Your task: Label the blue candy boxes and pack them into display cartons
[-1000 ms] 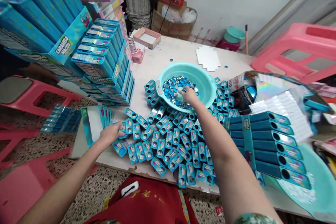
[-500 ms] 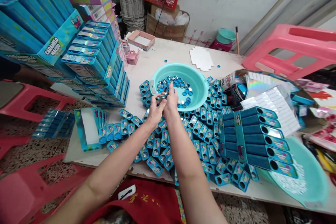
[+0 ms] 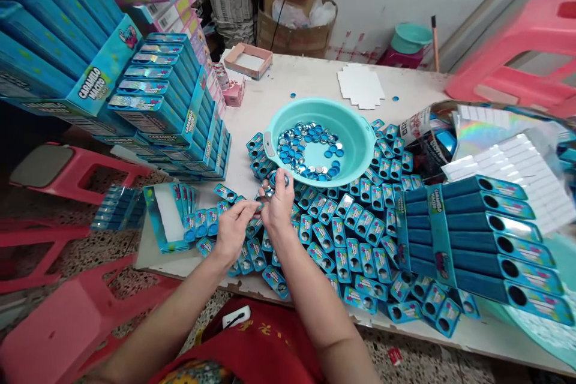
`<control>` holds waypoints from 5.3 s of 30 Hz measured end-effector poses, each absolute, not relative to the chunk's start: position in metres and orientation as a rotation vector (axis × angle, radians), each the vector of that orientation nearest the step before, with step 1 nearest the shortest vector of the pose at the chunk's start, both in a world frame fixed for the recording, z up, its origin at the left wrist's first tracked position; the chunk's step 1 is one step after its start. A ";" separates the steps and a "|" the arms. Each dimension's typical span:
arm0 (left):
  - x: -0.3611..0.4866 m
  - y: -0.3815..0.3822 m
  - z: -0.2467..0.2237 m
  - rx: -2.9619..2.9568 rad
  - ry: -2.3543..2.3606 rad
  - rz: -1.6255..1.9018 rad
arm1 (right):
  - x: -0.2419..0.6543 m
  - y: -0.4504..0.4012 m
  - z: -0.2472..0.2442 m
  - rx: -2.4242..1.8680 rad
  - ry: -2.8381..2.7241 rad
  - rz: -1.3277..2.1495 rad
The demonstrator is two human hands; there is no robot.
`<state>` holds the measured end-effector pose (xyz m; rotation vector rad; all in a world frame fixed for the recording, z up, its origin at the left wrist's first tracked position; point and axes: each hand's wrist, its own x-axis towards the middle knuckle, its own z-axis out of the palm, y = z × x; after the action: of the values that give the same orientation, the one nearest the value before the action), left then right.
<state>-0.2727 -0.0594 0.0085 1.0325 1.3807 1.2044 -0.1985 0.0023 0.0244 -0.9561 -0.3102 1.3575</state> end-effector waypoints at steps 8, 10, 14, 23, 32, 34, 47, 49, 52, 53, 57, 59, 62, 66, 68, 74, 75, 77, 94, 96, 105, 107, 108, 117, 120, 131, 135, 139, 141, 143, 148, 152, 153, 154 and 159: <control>-0.349 -0.062 -0.020 0.768 1.430 0.737 | -0.214 -0.027 -0.010 -0.940 -0.125 1.638; -0.373 -0.061 -0.029 0.969 1.639 0.614 | -0.207 -0.030 -0.020 -0.967 -0.038 1.728; -0.391 -0.054 -0.041 1.539 1.904 0.179 | -0.198 -0.039 -0.035 -1.116 0.016 1.841; -0.375 -0.012 -0.046 1.648 1.977 -0.543 | -0.208 -0.061 -0.045 -1.226 -0.138 1.930; -0.370 -0.049 -0.042 1.376 1.464 0.429 | -0.224 -0.063 -0.047 -1.298 -0.255 1.900; -0.368 -0.051 -0.045 1.240 1.326 0.530 | -0.228 -0.063 -0.048 -1.280 -0.217 1.892; -0.379 0.050 -0.046 1.917 1.883 -0.417 | -0.213 -0.057 -0.048 -1.381 -0.310 1.937; -0.372 0.053 -0.047 1.918 1.863 -0.512 | -0.212 -0.058 -0.048 -1.359 -0.338 1.945; -0.366 0.053 -0.048 1.918 1.858 -0.577 | -0.209 -0.060 -0.051 -1.332 -0.349 1.935; -0.366 0.054 -0.048 1.918 1.860 -0.586 | -0.209 -0.060 -0.052 -1.330 -0.359 1.929; -0.370 0.055 -0.048 1.923 1.872 -0.566 | -0.209 -0.062 -0.054 -1.337 -0.478 1.918; -0.375 0.051 -0.044 1.926 1.888 -0.541 | -0.210 -0.064 -0.053 -1.351 -0.586 1.916; -0.378 0.032 -0.034 1.947 1.912 -0.340 | -0.210 -0.067 -0.051 -1.368 -0.773 1.913; -0.369 -0.013 -0.022 1.985 1.318 0.185 | -0.210 -0.072 -0.053 -1.296 -1.017 1.969; -0.363 -0.032 -0.019 1.943 1.060 0.256 | -0.210 -0.075 -0.054 -1.254 -1.056 2.060; -0.368 -0.063 -0.028 1.987 1.232 0.394 | -0.205 -0.084 -0.048 -1.249 -0.728 2.216; -0.370 -0.067 -0.031 1.982 1.249 0.394 | -0.204 -0.085 -0.048 -1.244 -0.726 2.198; -0.371 -0.073 -0.036 1.905 1.250 0.382 | -0.202 -0.088 -0.047 -1.255 -0.803 2.137; -0.352 -0.041 -0.039 1.899 1.707 -0.399 | -0.167 -0.114 -0.045 -1.301 -0.236 2.117; -0.340 -0.032 -0.040 1.847 1.742 -0.557 | -0.164 -0.115 -0.045 -1.270 -0.223 2.108; -0.341 -0.033 -0.034 1.841 1.797 -0.474 | -0.158 -0.112 -0.046 -1.131 -0.151 2.107; -0.341 -0.050 -0.032 1.821 1.758 -0.262 | -0.158 -0.110 -0.048 -1.129 -0.146 2.077; -0.338 -0.061 -0.031 1.768 1.692 -0.103 | -0.159 -0.110 -0.049 -1.129 -0.149 2.073; -0.334 -0.112 -0.027 1.307 1.627 0.564 | -0.176 -0.109 -0.048 -1.190 -0.163 1.979; -0.353 -0.130 -0.032 1.328 1.670 0.341 | -0.165 -0.106 -0.043 -1.213 -0.191 1.935; -0.326 -0.127 -0.049 1.519 1.922 -0.585 | -0.138 -0.125 -0.048 -1.187 -0.185 2.036; -0.331 -0.129 -0.041 1.547 1.941 -0.611 | -0.139 -0.135 -0.049 -1.163 -0.171 2.095; -0.324 -0.142 -0.025 1.641 1.860 -0.143 | -0.140 -0.140 -0.049 -1.129 -0.192 2.171; -0.313 -0.146 -0.020 1.640 1.670 0.203 | -0.143 -0.141 -0.049 -1.140 -0.210 2.191; -0.303 -0.147 -0.020 1.579 1.543 0.364 | -0.146 -0.141 -0.049 -1.166 -0.209 2.192; -0.309 -0.148 -0.034 1.284 1.659 0.384 | -0.137 -0.141 -0.044 -1.187 -0.169 2.086; -0.314 -0.148 -0.042 1.549 1.776 0.051 | -0.116 -0.140 -0.043 -1.192 -0.152 2.066; -0.311 -0.146 -0.042 1.623 1.806 -0.100 | -0.112 -0.139 -0.043 -1.203 -0.151 2.070; -0.307 -0.143 -0.042 1.670 1.834 -0.252 | -0.109 -0.139 -0.044 -1.222 -0.147 2.075; -0.285 -0.122 -0.041 1.623 1.889 -0.664 | -0.109 -0.141 -0.047 -1.352 -0.120 2.075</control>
<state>-0.2853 -0.1219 -0.0412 1.6230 1.8894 -0.6644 -0.1089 -0.1410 -0.0472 -1.3520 -0.1204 2.0753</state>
